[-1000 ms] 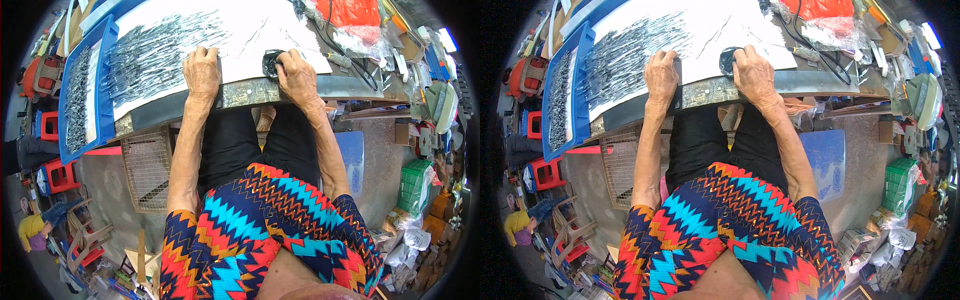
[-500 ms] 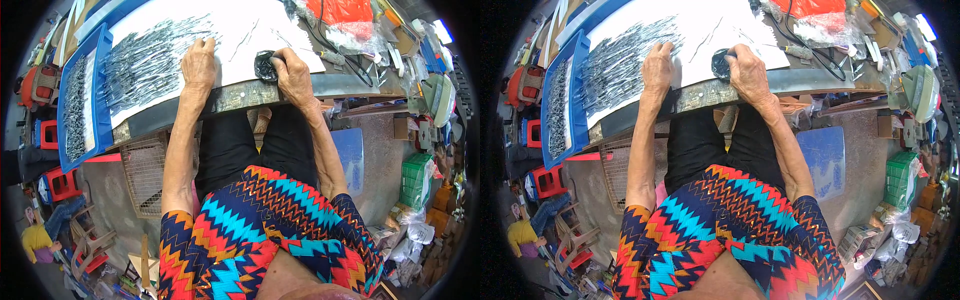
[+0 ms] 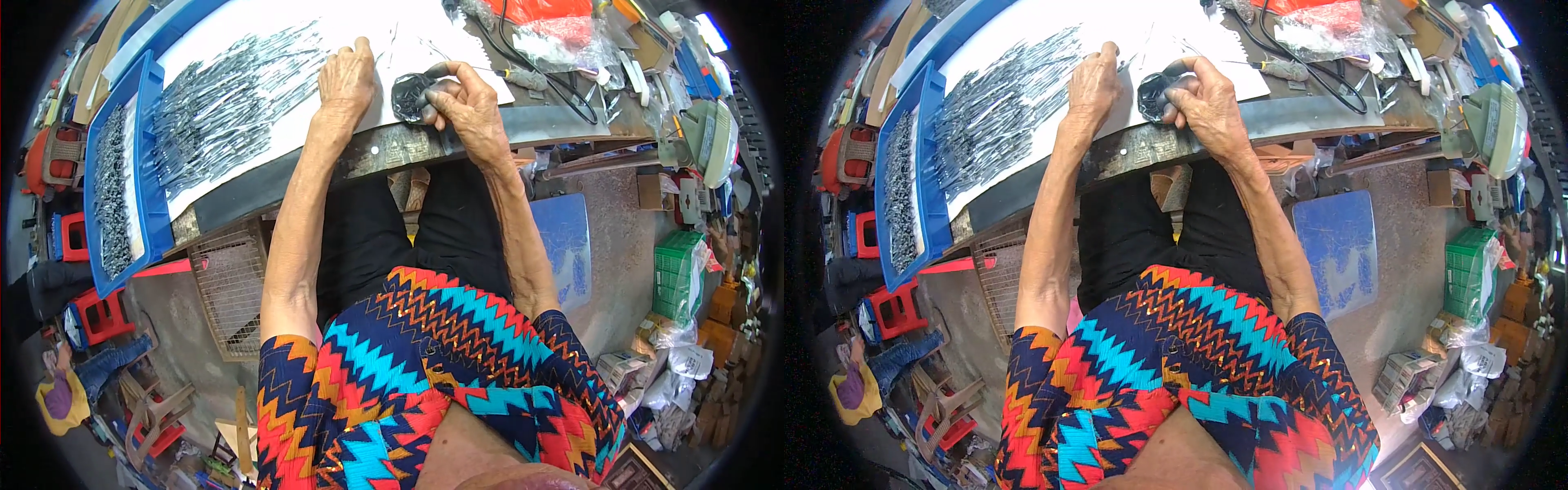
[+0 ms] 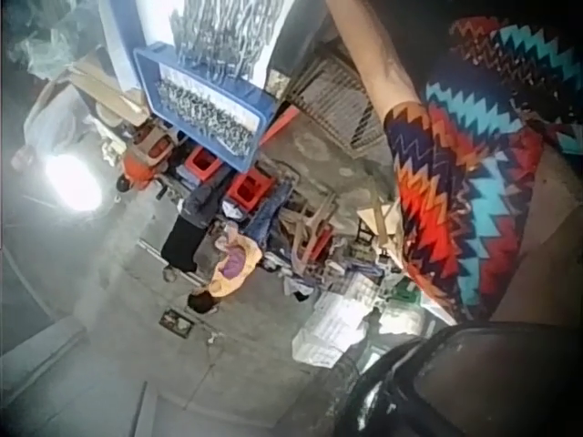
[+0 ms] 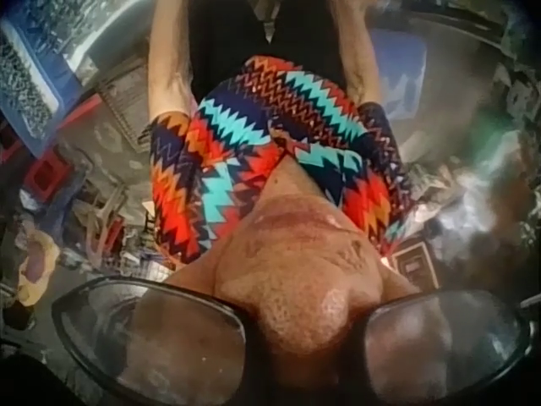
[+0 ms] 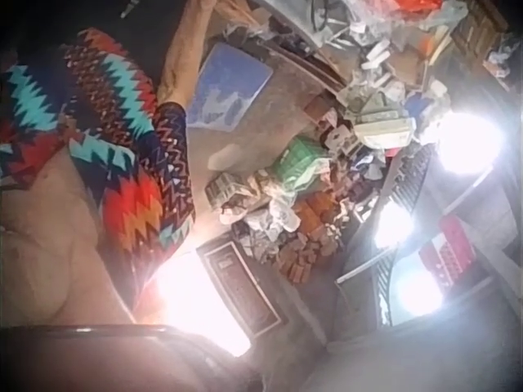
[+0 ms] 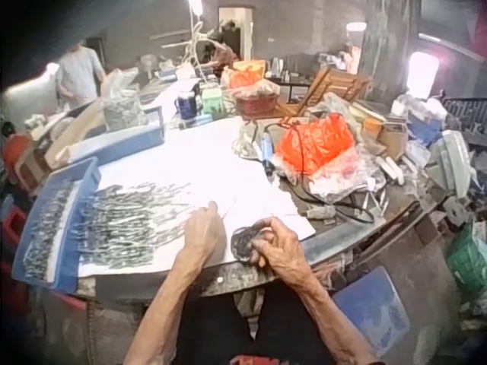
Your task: Cleaning and sorting small metal rods at a workbench in a workshop.
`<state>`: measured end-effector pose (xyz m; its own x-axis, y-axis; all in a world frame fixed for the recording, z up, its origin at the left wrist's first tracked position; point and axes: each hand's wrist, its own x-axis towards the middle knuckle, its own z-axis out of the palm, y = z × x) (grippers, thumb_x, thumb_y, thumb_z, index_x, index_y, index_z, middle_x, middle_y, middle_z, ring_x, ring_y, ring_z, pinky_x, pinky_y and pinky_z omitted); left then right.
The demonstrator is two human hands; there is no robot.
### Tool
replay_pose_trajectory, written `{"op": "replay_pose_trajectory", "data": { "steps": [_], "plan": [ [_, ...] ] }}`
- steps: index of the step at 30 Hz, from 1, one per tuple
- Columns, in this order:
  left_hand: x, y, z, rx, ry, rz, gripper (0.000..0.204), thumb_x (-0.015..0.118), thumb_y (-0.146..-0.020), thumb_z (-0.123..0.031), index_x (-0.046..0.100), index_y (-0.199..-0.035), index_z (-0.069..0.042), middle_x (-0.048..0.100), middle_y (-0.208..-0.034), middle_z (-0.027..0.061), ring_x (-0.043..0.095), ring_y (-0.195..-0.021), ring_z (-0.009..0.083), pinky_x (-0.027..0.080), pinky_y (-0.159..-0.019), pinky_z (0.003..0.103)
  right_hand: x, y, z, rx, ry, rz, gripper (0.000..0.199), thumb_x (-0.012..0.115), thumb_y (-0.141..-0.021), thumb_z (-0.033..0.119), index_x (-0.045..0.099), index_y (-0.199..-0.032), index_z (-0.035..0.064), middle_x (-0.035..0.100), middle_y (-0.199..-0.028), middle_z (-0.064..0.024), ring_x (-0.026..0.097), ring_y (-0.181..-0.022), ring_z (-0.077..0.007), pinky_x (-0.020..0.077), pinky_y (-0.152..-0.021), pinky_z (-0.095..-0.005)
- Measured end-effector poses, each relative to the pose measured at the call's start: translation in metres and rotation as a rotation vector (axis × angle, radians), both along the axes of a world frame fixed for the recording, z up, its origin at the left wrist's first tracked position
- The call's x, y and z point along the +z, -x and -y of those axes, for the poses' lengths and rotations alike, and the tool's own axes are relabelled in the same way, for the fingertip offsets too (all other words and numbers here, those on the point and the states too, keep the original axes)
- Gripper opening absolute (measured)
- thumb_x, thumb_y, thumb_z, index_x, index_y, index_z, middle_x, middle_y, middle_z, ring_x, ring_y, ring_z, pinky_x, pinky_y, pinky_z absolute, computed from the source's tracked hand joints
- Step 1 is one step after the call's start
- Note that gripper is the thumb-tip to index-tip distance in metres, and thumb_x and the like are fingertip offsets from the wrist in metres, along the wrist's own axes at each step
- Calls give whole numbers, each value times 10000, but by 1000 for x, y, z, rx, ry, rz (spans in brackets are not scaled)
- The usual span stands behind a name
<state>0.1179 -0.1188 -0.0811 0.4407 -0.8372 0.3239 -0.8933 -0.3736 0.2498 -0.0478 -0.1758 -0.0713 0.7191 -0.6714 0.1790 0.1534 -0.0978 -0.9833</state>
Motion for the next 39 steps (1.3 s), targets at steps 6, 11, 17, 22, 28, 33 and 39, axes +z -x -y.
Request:
{"op": "replay_pose_trajectory", "data": {
  "steps": [6, 11, 17, 22, 28, 33, 39],
  "plan": [
    [-9, -2, -14, 6, 123, 15, 277, 568, -692, 14, 520, -965, 19, 589, -823, 202, 597, -758, 332, 484, -640, 409, -4, 4, 0, 19, -99, 6, 273, 575, -811, 34, 458, -1052, -18, 585, -721, -69, 546, -569, -78, 407, -478, -160],
    [-1, 5, -38, -29, 301, -298, 321, 517, -756, -5, 536, -1076, -3, 599, -806, 89, 608, -702, 169, 495, -625, 308, -7, 4, -2, 2, -150, 108, 269, 579, -782, -2, 470, -1026, -28, 581, -689, -68, 553, -551, -80, 409, -442, -154],
    [12, 36, -70, -212, 532, -1449, 282, 515, -799, -5, 516, -1071, 70, 535, -803, 64, 532, -644, 115, 452, -564, 215, -9, 7, -2, 69, -269, 181, 212, 578, -791, 26, 511, -986, -23, 600, -741, -77, 543, -566, -80, 422, -485, -172],
    [5, 57, -84, -241, 525, -1674, 270, 536, -811, -38, 522, -1071, 32, 521, -753, 11, 493, -667, 76, 387, -559, 183, -5, 8, -7, 86, -327, 190, 183, 554, -810, 20, 564, -978, -53, 599, -756, -78, 543, -606, -88, 421, -524, -181],
    [2, 73, -89, -302, 490, -1764, 195, 501, -853, -96, 564, -998, 18, 496, -652, -21, 430, -534, 20, 323, -462, 138, -3, 7, -10, 52, -250, 143, 190, 582, -809, 55, 579, -967, -50, 597, -700, -66, 551, -599, -89, 433, -530, -181],
    [9, 82, -93, -262, 437, -1661, 235, 482, -867, -123, 552, -1036, 24, 504, -673, -13, 417, -519, 21, 320, -457, 136, -6, 5, -10, 95, -298, 202, 173, 581, -820, 79, 579, -943, -42, 590, -688, -62, 531, -574, -87, 411, -505, -176],
    [1, 83, -92, -355, 462, -1687, 274, 496, -878, -181, 552, -1058, 17, 512, -676, -13, 403, -509, 27, 291, -444, 139, -5, 8, -11, 177, -415, 268, 169, 540, -852, 100, 556, -963, -27, 595, -816, -94, 521, -649, -97, 397, -533, -189]
  ]
}}
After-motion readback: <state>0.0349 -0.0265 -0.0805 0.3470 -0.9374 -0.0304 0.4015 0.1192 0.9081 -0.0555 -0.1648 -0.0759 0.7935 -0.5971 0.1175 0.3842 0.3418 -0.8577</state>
